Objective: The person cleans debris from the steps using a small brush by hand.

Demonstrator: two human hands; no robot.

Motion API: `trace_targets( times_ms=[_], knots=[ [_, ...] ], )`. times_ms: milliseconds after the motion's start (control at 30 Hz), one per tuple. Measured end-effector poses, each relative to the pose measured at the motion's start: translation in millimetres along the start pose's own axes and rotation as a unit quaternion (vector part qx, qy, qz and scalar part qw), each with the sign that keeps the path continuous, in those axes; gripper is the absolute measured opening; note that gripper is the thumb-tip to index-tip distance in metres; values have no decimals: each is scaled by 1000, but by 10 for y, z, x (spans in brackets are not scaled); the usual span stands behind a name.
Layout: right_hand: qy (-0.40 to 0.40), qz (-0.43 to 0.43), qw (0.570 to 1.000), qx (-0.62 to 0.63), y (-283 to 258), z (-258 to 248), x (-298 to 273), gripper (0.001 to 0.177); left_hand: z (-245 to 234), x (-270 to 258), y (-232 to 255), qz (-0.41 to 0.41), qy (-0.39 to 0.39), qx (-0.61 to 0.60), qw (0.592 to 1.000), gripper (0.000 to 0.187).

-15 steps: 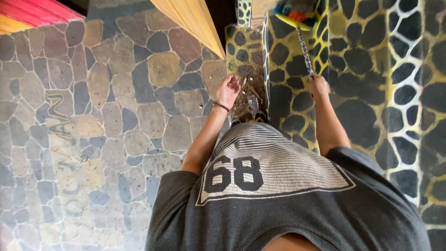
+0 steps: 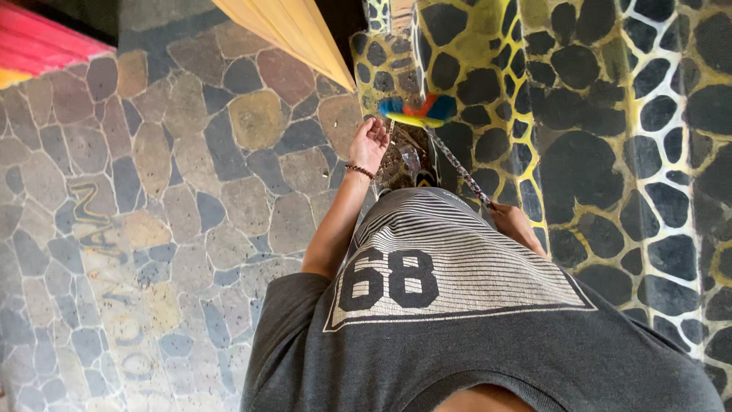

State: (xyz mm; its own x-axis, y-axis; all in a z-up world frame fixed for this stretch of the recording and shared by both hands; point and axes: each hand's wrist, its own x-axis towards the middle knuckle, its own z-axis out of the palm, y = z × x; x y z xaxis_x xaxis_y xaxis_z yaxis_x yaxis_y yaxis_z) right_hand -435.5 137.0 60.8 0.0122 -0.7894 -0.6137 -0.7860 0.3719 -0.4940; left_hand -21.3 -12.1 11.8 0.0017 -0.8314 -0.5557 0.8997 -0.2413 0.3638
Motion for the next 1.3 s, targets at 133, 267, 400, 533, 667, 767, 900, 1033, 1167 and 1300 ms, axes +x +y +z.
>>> trace_targets(
  times_ms=[133, 267, 400, 533, 667, 767, 900, 1033, 1167, 1300],
  knots=[
    [3, 83, 989, 119, -159, -225, -34, 31, 68, 87, -61, -14, -9, 8, 1000, 9],
    [94, 47, 986, 126, -556, -432, 450, 30, 140, 139, -136, -20, -22, 13, 999, 8],
    [118, 53, 982, 140, -785, -593, 933, 28, 182, 107, -91, -20, -31, 8, 999, 9],
    [91, 53, 988, 110, -824, -545, 1243, 24, 147, -8, -22, 14, -19, 22, 999, 11],
    [34, 23, 993, 110, -884, -367, 1222, 20, 38, -162, 32, 24, -21, -37, 999, 12],
    [-5, 18, 989, 145, -973, -259, 1157, 18, -61, -252, 137, 35, 7, -68, 997, 10],
    [-26, -4, 998, 57, -1188, -272, 1301, 17, -177, -430, 259, 93, 5, -94, 991, 11],
    [-113, -60, 981, 147, -1493, -414, 1515, 15, -209, -613, 389, 138, 7, -132, 982, 9],
    [-245, -2, 943, 223, -1818, -577, 1710, 11, -341, -845, 463, 190, 8, -161, 969, 11],
    [-318, 42, 928, 189, -2295, -427, 1939, 13, -568, -1026, 570, 236, 61, -203, 948, 10]
  ],
)
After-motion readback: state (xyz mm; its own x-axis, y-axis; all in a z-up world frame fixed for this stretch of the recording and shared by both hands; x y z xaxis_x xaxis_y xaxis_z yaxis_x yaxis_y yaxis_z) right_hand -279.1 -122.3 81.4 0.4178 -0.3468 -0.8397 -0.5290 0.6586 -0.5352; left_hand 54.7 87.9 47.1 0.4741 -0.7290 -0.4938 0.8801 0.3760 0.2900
